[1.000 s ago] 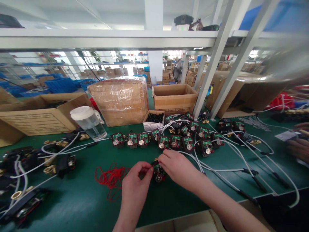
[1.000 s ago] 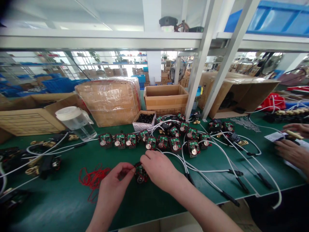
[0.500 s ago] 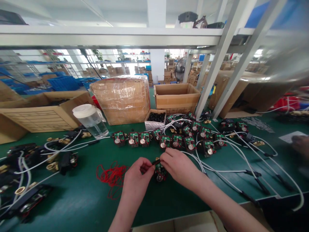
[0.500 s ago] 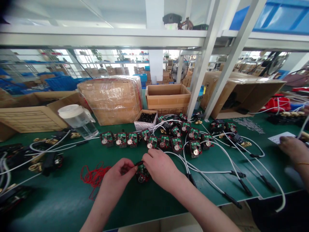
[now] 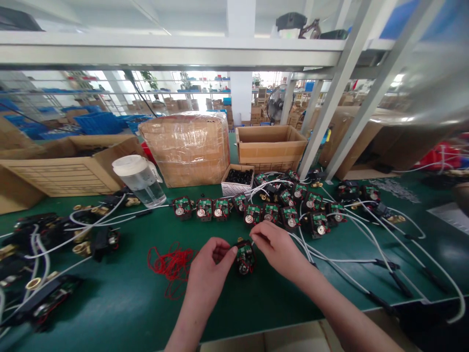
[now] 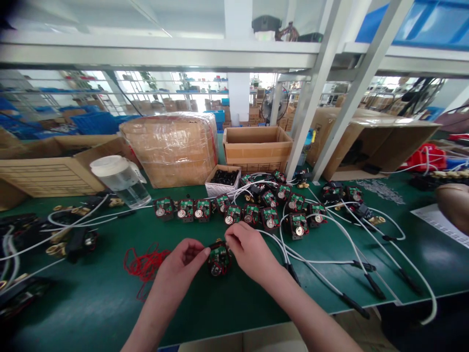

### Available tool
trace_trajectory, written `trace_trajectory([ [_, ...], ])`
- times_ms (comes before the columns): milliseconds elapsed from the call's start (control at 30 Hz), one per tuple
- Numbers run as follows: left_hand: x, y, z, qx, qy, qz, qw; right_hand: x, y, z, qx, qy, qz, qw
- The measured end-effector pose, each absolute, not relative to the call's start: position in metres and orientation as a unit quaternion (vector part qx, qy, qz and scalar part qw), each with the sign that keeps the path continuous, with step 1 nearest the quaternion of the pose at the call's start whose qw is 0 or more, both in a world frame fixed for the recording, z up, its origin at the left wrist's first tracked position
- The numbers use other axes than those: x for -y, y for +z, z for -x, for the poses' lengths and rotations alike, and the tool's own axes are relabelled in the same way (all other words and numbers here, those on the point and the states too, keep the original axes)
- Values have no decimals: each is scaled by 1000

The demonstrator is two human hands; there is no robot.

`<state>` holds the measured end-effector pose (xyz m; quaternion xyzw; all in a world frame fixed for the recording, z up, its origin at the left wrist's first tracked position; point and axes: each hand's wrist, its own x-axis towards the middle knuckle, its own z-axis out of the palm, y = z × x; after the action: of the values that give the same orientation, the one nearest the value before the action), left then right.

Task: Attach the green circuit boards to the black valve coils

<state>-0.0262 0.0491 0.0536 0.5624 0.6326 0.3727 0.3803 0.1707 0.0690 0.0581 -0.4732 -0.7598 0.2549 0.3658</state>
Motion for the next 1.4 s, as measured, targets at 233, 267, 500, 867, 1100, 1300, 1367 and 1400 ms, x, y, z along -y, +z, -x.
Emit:
trace_trajectory([
  [233,-50,52,22,-635,378,-581,341,-70,51,-167,718,328,502,353],
  [267,-50,52,22,-637,377,-581,338,-70,51,-166,719,325,503,353],
  [500,-48,51,21,-632,392,-576,338,-69,51,-163,740,296,494,347],
  [867,-48,47,21,-629,395,-576,342,-75,55,-147,758,257,492,342],
  [1100,-46,46,22,-619,405,-585,332,-77,59,-152,753,264,489,352],
  [1300,-45,35,23,-611,412,-601,310,-74,52,-159,728,293,497,372],
  [1367,-44,32,23,-604,415,-613,294,-72,47,-159,716,301,499,384],
  [1400,-44,31,23,-600,420,-618,286,-71,44,-159,709,304,499,394],
])
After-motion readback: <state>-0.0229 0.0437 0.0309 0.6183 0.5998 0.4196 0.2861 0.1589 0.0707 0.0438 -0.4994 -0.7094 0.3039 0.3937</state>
